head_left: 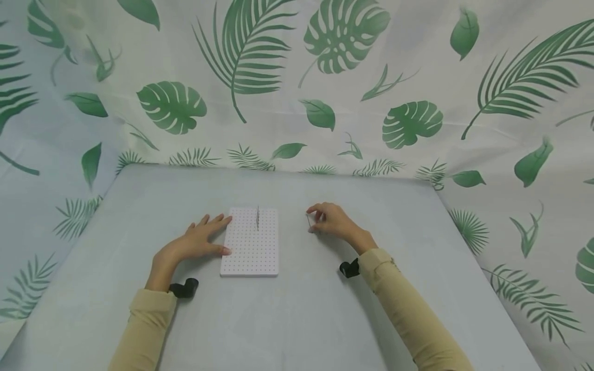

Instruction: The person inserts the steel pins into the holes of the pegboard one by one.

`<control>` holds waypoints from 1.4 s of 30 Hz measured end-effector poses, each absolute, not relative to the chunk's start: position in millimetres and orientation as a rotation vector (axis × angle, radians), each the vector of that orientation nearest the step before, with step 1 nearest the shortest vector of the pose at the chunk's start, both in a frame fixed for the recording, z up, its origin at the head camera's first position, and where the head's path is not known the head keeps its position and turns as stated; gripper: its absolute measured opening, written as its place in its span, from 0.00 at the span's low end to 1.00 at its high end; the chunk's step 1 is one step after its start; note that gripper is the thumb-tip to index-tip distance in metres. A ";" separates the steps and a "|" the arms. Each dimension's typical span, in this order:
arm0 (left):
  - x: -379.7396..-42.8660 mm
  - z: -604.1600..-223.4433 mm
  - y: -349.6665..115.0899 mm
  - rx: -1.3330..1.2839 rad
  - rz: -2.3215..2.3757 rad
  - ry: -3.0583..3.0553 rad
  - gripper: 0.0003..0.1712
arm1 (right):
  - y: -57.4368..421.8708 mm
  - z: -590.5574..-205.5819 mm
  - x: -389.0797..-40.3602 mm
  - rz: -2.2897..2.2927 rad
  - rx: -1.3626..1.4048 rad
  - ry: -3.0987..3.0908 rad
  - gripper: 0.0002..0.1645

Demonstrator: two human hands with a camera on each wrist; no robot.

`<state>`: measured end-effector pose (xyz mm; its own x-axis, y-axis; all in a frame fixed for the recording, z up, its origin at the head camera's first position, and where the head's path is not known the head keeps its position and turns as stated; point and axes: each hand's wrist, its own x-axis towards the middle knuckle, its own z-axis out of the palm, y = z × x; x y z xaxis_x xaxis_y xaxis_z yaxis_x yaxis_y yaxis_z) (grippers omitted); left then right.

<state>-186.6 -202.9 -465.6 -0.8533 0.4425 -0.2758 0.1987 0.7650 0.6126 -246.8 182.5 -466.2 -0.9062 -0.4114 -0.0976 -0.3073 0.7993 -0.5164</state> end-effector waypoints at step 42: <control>-184.4 -463.7 -202.4 0.484 0.831 2.551 0.55 | 177.2 -469.4 -235.9 -0.979 -0.480 2.823 0.17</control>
